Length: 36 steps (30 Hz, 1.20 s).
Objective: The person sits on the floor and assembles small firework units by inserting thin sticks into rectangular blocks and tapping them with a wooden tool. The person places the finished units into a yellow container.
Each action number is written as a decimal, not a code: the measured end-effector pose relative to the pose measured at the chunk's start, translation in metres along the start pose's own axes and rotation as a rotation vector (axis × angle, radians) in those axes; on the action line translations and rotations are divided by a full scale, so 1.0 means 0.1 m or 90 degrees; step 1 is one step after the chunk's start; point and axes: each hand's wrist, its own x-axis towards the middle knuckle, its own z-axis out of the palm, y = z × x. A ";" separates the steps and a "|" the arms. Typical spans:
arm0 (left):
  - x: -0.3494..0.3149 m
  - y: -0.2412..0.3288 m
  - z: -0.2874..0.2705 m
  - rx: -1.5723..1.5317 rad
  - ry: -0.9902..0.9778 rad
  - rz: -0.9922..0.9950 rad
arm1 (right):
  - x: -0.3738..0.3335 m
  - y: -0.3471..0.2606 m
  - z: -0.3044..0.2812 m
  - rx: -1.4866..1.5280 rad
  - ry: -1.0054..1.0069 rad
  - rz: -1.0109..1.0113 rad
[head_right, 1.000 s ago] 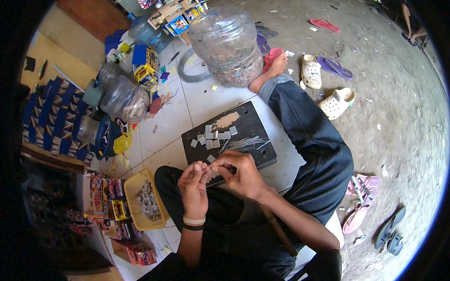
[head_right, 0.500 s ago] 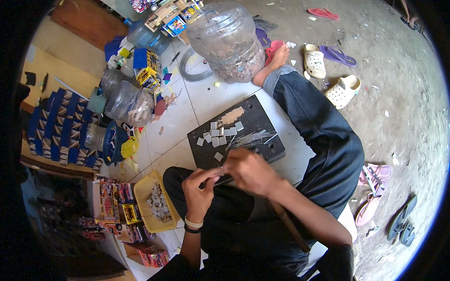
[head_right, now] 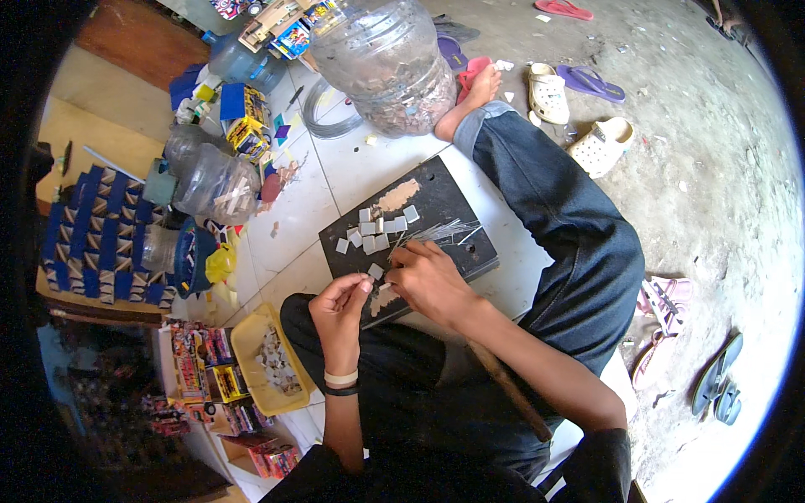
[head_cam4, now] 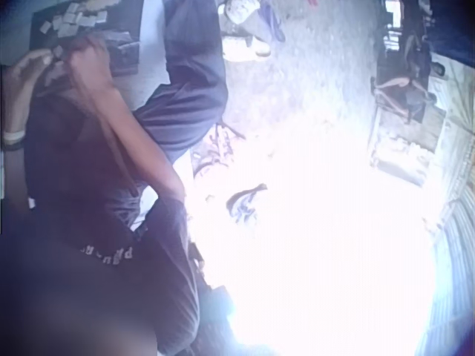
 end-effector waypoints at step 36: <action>-0.16 -0.34 0.37 0.072 0.150 0.254 | -1.13 -0.98 -0.52 0.181 -0.025 0.481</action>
